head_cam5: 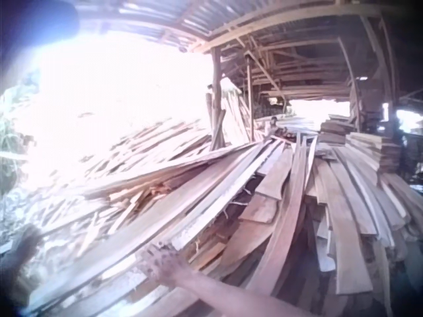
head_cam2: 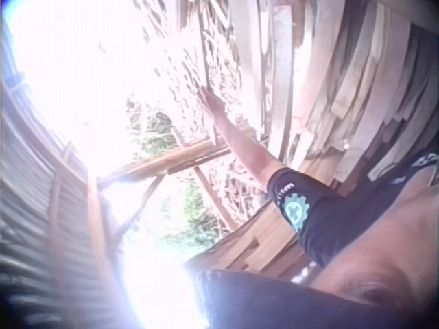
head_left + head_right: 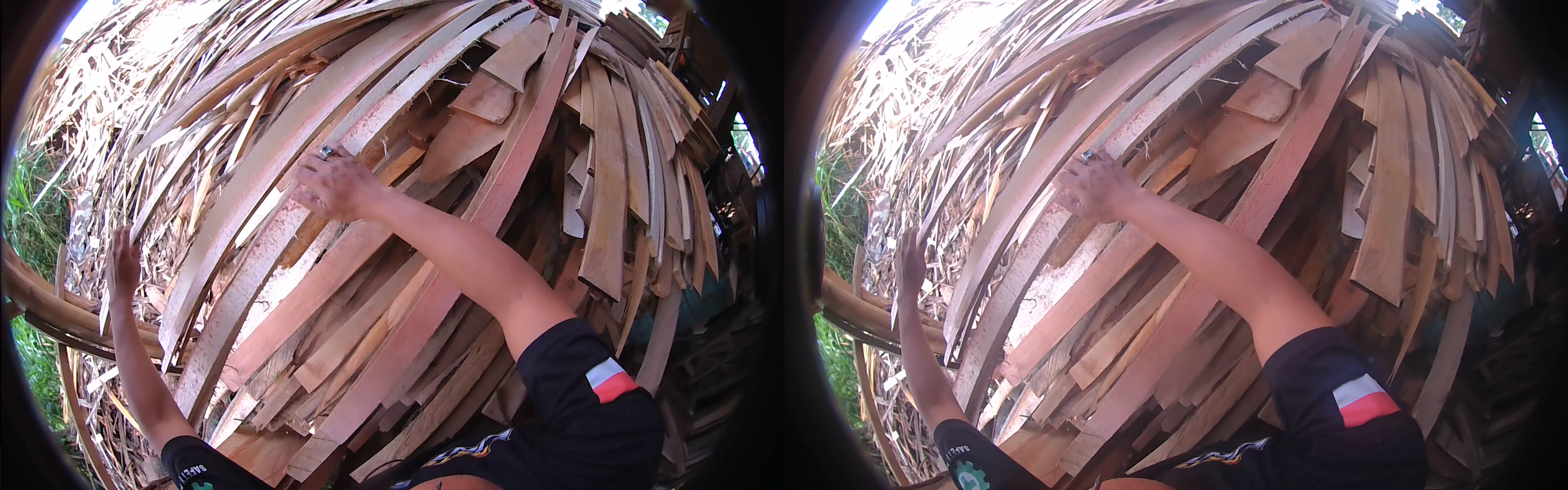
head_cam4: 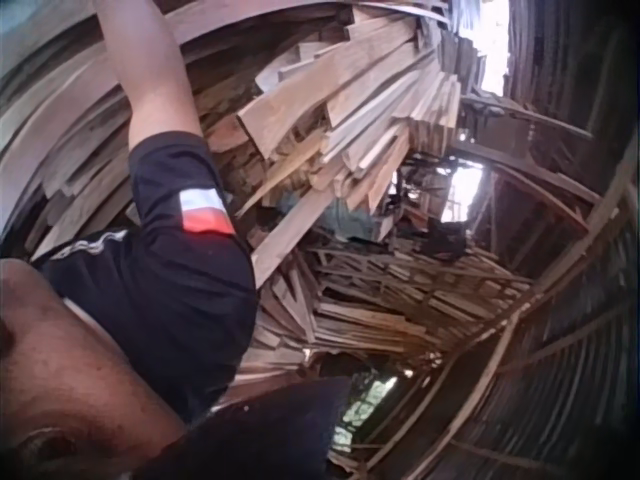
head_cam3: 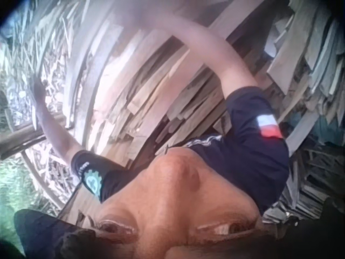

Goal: The person sorts through a large pile of wooden planks in a workshop. They repeatedly pick up individual planks, inspect them by turning them over, and place them back into the pile or onto a separate stack.

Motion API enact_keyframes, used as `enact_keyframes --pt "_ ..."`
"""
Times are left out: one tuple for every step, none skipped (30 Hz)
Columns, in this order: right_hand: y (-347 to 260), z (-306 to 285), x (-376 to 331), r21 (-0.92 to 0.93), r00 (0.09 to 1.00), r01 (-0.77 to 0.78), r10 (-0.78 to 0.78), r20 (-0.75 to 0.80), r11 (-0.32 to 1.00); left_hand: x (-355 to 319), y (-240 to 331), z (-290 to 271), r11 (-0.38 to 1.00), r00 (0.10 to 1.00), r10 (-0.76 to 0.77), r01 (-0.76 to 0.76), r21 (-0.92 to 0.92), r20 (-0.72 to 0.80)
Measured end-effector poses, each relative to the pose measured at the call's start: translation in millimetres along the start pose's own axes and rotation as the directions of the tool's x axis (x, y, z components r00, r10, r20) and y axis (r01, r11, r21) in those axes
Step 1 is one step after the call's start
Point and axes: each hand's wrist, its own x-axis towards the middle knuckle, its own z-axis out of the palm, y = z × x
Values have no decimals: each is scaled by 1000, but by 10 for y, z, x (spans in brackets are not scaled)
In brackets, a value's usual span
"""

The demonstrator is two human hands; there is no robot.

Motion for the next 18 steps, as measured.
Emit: enact_keyframes --pt "-21 -15 -1 8 1000 -8 8 9 1000 -36 -14 18 1000 999 15 -16 -11 -46" --pt "-4 -11 -16 12 1000 -9 9 7 1000 -50 42 -9 999 998 -51 51 -6 41" --pt "18 -2 -30 16 1000 -11 11 4 1000 -65 102 6 1000 998 -26 26 -1 60" --pt "40 4 -46 19 1000 -13 13 2 1000 -74 171 22 1000 997 -2 1 4 80" --pt "23 -6 -41 9 1000 -7 7 2 1000 -101 258 -28 1000 989 -24 23 10 149" --pt "5 -15 -41 -1 1000 -3 3 1 1000 -121 368 -114 999 979 -42 37 28 202" --pt "-1 -28 -29 -11 1000 2 -2 1 1000 -114 131 94 998 986 -57 54 27 160" --pt "-8 -18 -25 -6 1000 12 -12 -13 1000 -82 103 135 997 990 -72 69 24 124" --pt "-19 -5 -9 -2 999 23 -23 -26 1000 -61 44 138 994 985 -110 109 13 134" --pt "-24 1 5 3 999 34 -34 -40 999 -44 -53 97 989 978 -148 149 2 145" --pt "6 -13 -20 10 1000 22 -22 -19 1000 2 -77 36 992 993 -97 101 -72 67" --pt "26 -45 -39 21 1000 10 -10 1 1000 146 -96 -143 965 978 -135 167 -204 161" --pt "37 -58 -71 33 1000 -5 5 23 999 305 -87 -379 916 932 -197 286 -283 305" --pt "21 -45 -82 35 999 -23 22 30 999 433 -111 -623 847 857 -249 419 -329 450" --pt "-30 -67 -54 40 999 -22 21 30 999 579 -270 -879 812 794 -261 488 -320 548" --pt "-49 -87 -38 39 999 -26 25 32 999 692 -424 -1020 775 724 -259 551 -310 639" --pt "-30 -79 -45 39 1000 -21 20 8 999 741 -478 -1108 754 726 -275 570 -328 630" --pt "-16 -51 -55 39 1000 -15 16 -16 999 777 -519 -1178 731 727 -291 588 -346 621"
